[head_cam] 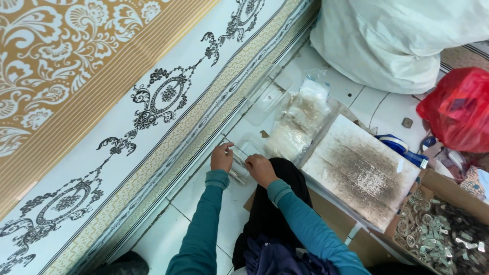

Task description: The person sits on the floor and repeatedly picks small metal parts from a cardboard box, places them into small clear plastic bags, and seals the bags using a roll of tape. The person then sets the filled bags aside and repeats the process with more parts.

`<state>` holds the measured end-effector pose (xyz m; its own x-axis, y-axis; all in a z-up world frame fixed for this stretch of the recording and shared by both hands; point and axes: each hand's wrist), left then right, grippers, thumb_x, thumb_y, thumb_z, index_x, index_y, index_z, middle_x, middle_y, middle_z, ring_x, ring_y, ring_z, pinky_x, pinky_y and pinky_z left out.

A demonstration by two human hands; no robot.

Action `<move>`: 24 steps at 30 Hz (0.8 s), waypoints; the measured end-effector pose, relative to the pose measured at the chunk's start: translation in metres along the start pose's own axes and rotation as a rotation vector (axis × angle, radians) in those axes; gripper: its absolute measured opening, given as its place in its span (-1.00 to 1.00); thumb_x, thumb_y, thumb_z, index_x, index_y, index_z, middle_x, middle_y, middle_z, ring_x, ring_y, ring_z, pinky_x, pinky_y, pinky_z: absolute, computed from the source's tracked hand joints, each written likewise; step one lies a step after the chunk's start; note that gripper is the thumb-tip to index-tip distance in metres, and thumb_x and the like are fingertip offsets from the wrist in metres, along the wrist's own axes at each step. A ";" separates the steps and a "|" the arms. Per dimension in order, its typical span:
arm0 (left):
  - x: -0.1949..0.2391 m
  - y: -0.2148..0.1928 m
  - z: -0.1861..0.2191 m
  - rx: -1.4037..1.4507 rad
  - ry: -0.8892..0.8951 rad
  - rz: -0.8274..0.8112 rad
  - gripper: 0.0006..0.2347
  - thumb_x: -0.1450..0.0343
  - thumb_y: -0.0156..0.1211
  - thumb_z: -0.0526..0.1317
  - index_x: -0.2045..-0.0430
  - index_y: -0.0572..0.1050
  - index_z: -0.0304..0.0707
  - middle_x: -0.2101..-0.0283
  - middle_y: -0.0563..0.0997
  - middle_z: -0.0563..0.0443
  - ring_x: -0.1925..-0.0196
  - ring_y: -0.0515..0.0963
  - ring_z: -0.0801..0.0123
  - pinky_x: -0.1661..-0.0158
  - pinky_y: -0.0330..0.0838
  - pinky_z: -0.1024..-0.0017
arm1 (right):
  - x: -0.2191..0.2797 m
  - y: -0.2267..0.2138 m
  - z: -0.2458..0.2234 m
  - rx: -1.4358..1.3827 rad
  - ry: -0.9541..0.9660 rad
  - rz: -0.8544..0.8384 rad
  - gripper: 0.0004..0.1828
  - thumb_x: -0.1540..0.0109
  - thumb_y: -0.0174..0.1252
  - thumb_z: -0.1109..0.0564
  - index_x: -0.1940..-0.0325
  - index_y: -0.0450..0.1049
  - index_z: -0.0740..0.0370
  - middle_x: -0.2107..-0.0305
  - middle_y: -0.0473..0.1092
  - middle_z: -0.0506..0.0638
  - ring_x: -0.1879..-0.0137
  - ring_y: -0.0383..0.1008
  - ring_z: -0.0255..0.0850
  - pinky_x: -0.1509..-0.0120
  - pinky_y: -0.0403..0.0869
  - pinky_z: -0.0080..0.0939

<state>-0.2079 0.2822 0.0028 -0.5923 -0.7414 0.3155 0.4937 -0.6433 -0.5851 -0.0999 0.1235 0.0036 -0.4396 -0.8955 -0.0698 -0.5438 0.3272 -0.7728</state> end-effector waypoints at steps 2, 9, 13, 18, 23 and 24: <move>0.014 0.004 -0.009 -0.023 -0.036 0.062 -0.72 -0.50 0.05 -0.25 -0.10 0.51 0.07 -0.07 0.45 -0.12 -0.14 0.52 0.02 -0.07 0.54 0.10 | 0.000 0.025 0.016 0.081 -0.026 -0.002 -0.92 -0.31 0.19 0.20 0.24 0.57 0.23 0.46 0.47 0.06 0.33 0.53 -0.14 0.25 0.51 -0.29; 0.041 0.037 -0.053 0.019 -0.089 0.219 -0.62 -0.48 0.09 -0.34 -0.23 0.37 -0.12 -0.17 0.30 -0.31 -0.25 0.41 -0.28 -0.11 0.55 -0.10 | 0.014 0.037 -0.014 0.348 -0.253 -0.075 -0.92 -0.29 0.25 0.19 0.30 0.56 0.21 0.46 0.47 0.02 0.33 0.54 -0.24 0.31 0.51 -0.43; 0.043 0.048 -0.065 -0.043 -0.055 0.250 -0.63 -0.46 0.11 -0.35 -0.20 0.38 -0.05 -0.14 0.29 -0.23 -0.18 0.43 -0.18 -0.05 0.55 -0.03 | 0.027 0.052 -0.012 0.400 -0.262 -0.205 -0.91 -0.32 0.16 0.22 0.27 0.54 0.22 0.34 0.49 0.10 0.22 0.54 -0.19 0.22 0.54 -0.38; 0.046 0.056 -0.069 -0.220 -0.023 0.229 -0.67 -0.46 0.13 -0.32 -0.12 0.44 0.03 -0.16 0.27 -0.09 -0.23 0.36 -0.05 -0.04 0.54 0.06 | 0.030 0.030 -0.012 0.366 -0.338 -0.142 -0.89 -0.35 0.14 0.17 0.12 0.55 0.22 0.24 0.48 0.16 0.14 0.58 -0.09 0.01 0.56 -0.28; 0.055 0.061 -0.011 -0.250 0.078 0.208 -0.70 -0.48 0.09 -0.29 -0.10 0.49 0.04 -0.18 0.34 -0.04 -0.21 0.41 0.06 -0.13 0.47 0.07 | 0.044 -0.038 -0.019 -0.013 -0.125 -0.008 -0.80 -0.40 0.06 0.22 -0.05 0.56 0.22 0.13 0.50 0.18 0.03 0.56 0.00 -0.14 0.54 -0.15; 0.060 0.062 0.008 -0.213 0.114 0.181 -0.72 -0.50 0.05 -0.31 -0.10 0.49 0.03 -0.18 0.36 -0.05 -0.21 0.43 0.07 -0.14 0.47 0.07 | 0.050 -0.060 -0.021 -0.144 -0.022 0.037 -0.75 -0.39 0.07 0.22 -0.10 0.58 0.16 0.09 0.51 0.15 -0.01 0.56 0.00 -0.16 0.54 -0.14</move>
<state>-0.2074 0.1965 -0.0083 -0.5805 -0.8064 0.1131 0.4598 -0.4393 -0.7718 -0.1039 0.0653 0.0599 -0.4462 -0.8880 -0.1112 -0.6253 0.3983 -0.6711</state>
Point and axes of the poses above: each hand's wrist, its own x-axis away from the middle knuckle, its own y-axis out of the palm, z = x × y
